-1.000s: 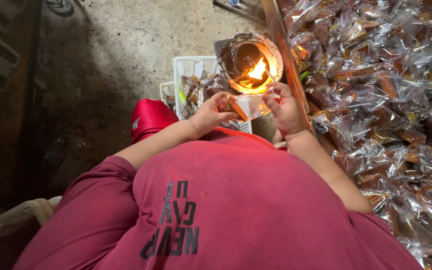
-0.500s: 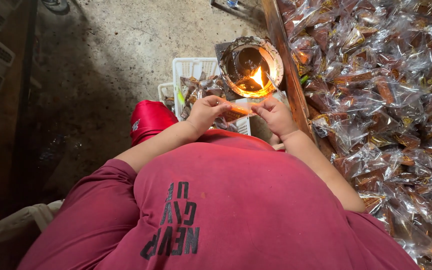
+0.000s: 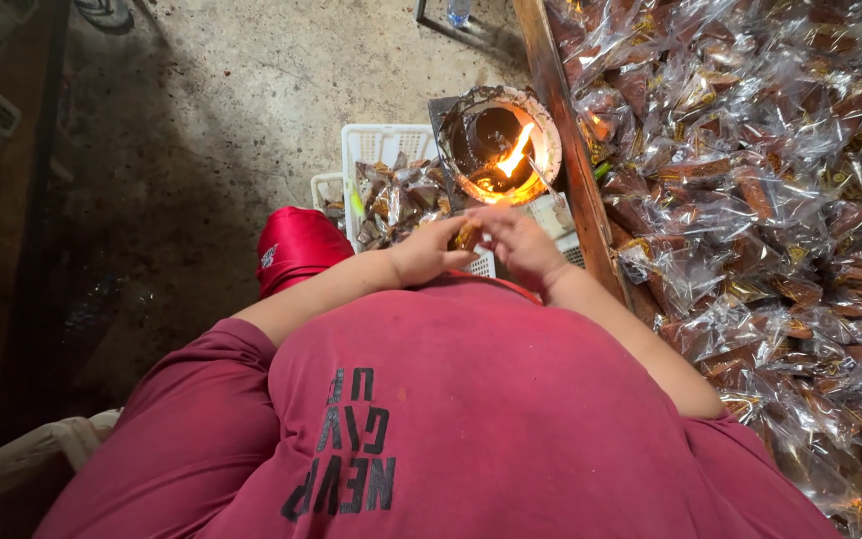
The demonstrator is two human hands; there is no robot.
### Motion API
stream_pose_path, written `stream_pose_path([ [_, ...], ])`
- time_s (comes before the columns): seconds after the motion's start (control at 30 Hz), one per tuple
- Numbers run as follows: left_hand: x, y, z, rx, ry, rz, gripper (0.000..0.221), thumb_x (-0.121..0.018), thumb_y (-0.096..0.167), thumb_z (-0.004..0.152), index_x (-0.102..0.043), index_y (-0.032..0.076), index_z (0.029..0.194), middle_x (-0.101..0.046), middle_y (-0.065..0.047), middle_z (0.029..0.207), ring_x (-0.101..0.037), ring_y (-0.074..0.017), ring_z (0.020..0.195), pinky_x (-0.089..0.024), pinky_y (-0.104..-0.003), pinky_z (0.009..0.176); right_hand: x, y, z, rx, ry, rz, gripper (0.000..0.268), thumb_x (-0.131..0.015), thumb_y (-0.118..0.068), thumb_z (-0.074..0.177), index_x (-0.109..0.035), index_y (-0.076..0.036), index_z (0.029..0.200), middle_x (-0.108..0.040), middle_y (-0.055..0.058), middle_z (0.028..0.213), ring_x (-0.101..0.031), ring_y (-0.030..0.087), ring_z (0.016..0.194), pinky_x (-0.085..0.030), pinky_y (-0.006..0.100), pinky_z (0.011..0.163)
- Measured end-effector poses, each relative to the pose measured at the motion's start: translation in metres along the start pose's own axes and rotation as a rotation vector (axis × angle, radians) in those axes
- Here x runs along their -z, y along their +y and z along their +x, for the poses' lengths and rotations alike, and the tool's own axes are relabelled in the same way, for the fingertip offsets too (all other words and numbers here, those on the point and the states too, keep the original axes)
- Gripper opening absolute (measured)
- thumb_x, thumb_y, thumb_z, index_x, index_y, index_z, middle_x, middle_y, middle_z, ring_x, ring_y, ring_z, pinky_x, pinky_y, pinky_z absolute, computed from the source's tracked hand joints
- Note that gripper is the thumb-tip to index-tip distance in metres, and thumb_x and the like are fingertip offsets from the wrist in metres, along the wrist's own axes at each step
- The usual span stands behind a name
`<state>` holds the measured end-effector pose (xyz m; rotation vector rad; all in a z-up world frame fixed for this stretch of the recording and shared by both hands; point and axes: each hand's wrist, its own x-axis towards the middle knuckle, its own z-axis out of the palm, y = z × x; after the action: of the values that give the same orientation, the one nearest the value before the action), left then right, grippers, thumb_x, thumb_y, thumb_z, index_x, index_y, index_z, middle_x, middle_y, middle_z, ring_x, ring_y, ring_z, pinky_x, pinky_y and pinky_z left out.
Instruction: Sealing small plastic bags containing food by folding the opening and passing it over a flame from an oil lamp.
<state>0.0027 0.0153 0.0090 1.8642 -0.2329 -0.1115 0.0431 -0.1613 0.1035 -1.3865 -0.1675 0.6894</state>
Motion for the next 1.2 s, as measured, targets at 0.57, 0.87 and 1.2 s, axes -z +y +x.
stream_pose_path([
  [0.57, 0.019, 0.004, -0.006, -0.025, 0.424, -0.271, 0.047, -0.055, 0.041, 0.109, -0.048, 0.032, 0.154, -0.05, -0.015, 0.152, -0.042, -0.0402, 0.143, -0.037, -0.052, 0.119, 0.077, 0.024, 0.052, -0.063, 0.365, -0.959, 0.044, -0.066, -0.058, 0.098, -0.079, -0.016, 0.104, -0.077, 0.008, 0.098, -0.069, 0.028, 0.108, -0.052, 0.04, 0.095],
  [0.87, 0.01, -0.013, -0.006, 0.19, 0.329, -0.156, 0.04, -0.057, 0.056, 0.102, -0.067, 0.036, 0.136, -0.068, -0.005, 0.127, -0.062, -0.0276, 0.126, -0.049, -0.043, 0.108, 0.094, 0.028, 0.068, -0.15, 0.418, -0.972, 0.049, -0.068, -0.066, 0.093, -0.078, -0.019, 0.104, -0.077, 0.004, 0.095, -0.07, 0.025, 0.108, -0.053, 0.036, 0.091],
  [1.2, -0.001, -0.017, 0.0, 0.393, 0.015, 0.031, 0.063, -0.038, 0.068, 0.103, -0.075, 0.02, 0.12, -0.076, -0.015, 0.112, -0.062, -0.035, 0.123, -0.045, -0.049, 0.112, 0.04, 0.026, 0.029, 0.014, 0.166, -0.104, 0.014, -0.079, -0.017, 0.096, -0.071, -0.005, 0.095, -0.064, 0.002, 0.075, -0.062, 0.007, 0.067, -0.056, 0.015, 0.062],
])
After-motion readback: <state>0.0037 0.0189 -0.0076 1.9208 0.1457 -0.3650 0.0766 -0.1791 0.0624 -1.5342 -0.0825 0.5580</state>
